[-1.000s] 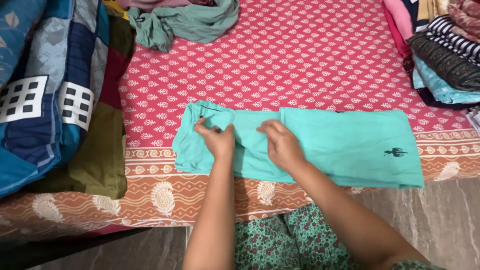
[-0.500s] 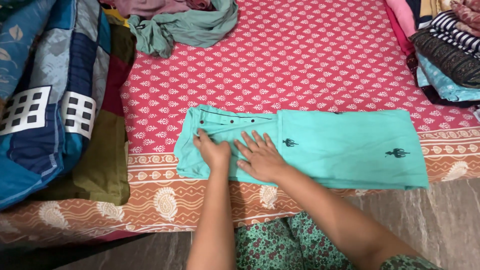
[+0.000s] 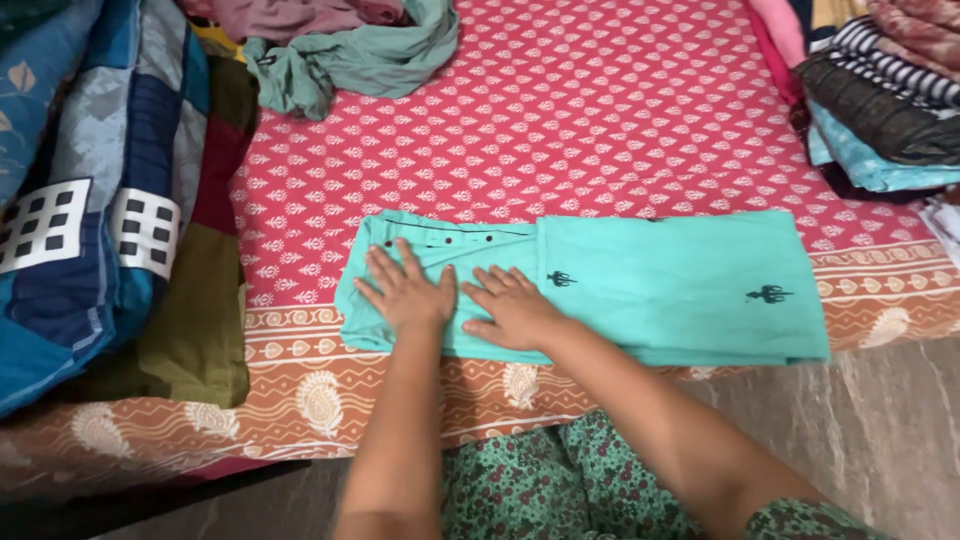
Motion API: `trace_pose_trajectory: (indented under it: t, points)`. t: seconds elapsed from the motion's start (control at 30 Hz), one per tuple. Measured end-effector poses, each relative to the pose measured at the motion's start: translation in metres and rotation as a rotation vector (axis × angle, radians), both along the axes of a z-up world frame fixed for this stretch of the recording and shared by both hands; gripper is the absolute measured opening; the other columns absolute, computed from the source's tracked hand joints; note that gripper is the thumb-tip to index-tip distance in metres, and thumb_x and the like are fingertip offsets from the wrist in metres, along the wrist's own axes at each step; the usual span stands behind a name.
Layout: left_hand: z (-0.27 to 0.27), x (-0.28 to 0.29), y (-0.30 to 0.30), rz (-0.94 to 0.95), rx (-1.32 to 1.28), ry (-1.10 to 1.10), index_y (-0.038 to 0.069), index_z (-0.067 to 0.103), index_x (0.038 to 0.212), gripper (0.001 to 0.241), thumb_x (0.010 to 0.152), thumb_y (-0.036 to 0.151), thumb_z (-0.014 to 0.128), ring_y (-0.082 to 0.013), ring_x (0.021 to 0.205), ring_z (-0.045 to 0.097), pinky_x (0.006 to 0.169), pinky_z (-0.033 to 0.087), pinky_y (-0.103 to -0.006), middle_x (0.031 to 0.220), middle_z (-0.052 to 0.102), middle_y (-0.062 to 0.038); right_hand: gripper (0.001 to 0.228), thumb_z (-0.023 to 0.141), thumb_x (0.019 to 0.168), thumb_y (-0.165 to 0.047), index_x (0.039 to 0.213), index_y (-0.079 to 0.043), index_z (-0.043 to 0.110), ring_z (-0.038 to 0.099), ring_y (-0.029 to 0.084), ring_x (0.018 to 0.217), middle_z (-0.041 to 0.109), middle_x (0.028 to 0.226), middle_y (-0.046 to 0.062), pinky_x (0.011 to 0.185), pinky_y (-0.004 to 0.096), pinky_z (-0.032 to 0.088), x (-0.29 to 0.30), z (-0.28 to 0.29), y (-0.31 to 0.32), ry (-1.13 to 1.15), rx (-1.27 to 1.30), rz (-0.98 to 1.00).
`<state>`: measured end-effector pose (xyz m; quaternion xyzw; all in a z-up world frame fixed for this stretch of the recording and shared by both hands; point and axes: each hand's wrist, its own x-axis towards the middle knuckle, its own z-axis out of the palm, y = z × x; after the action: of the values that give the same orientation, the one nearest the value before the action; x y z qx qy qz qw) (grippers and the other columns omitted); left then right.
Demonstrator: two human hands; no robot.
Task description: Folding various items of clothing on a bed.
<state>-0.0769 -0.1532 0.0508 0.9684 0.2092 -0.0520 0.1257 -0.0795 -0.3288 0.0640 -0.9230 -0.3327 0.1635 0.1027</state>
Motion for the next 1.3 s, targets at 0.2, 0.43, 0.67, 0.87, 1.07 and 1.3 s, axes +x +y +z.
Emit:
trace_pose_trajectory:
  t: [0.2,0.43,0.67,0.87,1.07,1.3]
  points:
    - [-0.027,-0.012,-0.003,-0.138,-0.123,-0.328,0.021,0.057,0.147,0.048,0.103,0.036,0.046,-0.0298,0.156,0.039,0.124,0.026,-0.0441,0.163,0.047,-0.009,0.041,0.054,0.099,-0.025,0.138,-0.015,0.063,0.046,0.032,0.146,0.054,0.153,0.012,0.125,0.053,0.027,0.021,-0.032,-0.047,-0.251,0.244,-0.139]
    - [-0.019,-0.005,-0.014,-0.378,-0.082,-0.266,0.025,0.054,0.148,0.056,0.097,0.049,0.051,-0.0305,0.151,0.034,0.126,0.016,-0.0561,0.16,0.041,-0.012,0.074,0.058,0.093,-0.053,0.154,-0.016,0.042,0.022,0.032,0.153,0.03,0.165,0.012,0.122,0.057,0.011,0.036,-0.016,-0.042,-0.122,0.067,-0.175]
    - [0.022,0.007,0.002,-0.395,0.056,0.223,0.032,0.012,0.163,0.125,0.064,0.096,0.052,-0.0238,0.159,-0.004,0.119,-0.005,-0.0679,0.172,-0.001,-0.004,0.126,0.066,0.064,-0.087,0.161,-0.019,0.024,0.007,0.033,0.156,0.013,0.17,0.012,0.123,0.057,0.003,0.029,0.011,-0.043,-0.004,-0.037,-0.17]
    - [0.04,-0.001,0.019,-0.406,0.121,0.42,0.033,0.004,0.164,0.144,0.05,0.099,0.063,-0.022,0.157,-0.01,0.117,-0.01,-0.0678,0.171,-0.01,-0.003,0.118,0.077,0.065,-0.074,0.158,-0.018,0.031,0.005,0.034,0.155,0.013,0.168,0.015,0.121,0.057,0.002,0.042,-0.008,-0.067,0.112,0.042,-0.103]
    - [0.01,-0.018,-0.001,-0.349,0.093,0.163,0.028,0.02,0.163,0.117,0.069,0.082,0.063,-0.027,0.158,0.001,0.121,-0.005,-0.0658,0.17,0.012,-0.009,0.038,0.08,0.086,-0.023,0.12,-0.009,0.071,0.065,0.022,0.119,0.07,0.125,0.011,0.102,0.036,0.051,0.037,-0.027,-0.201,-0.124,0.85,-0.558]
    - [-0.002,-0.052,-0.091,-0.578,-0.383,-0.533,0.018,0.044,0.158,0.063,0.097,0.036,0.05,-0.0412,0.152,0.027,0.123,0.017,-0.0599,0.161,0.038,-0.022,0.069,0.092,0.071,-0.034,0.127,-0.003,0.066,0.065,0.041,0.104,0.068,0.113,0.025,0.085,0.048,0.051,-0.025,0.048,-0.333,-0.379,0.138,-1.314]
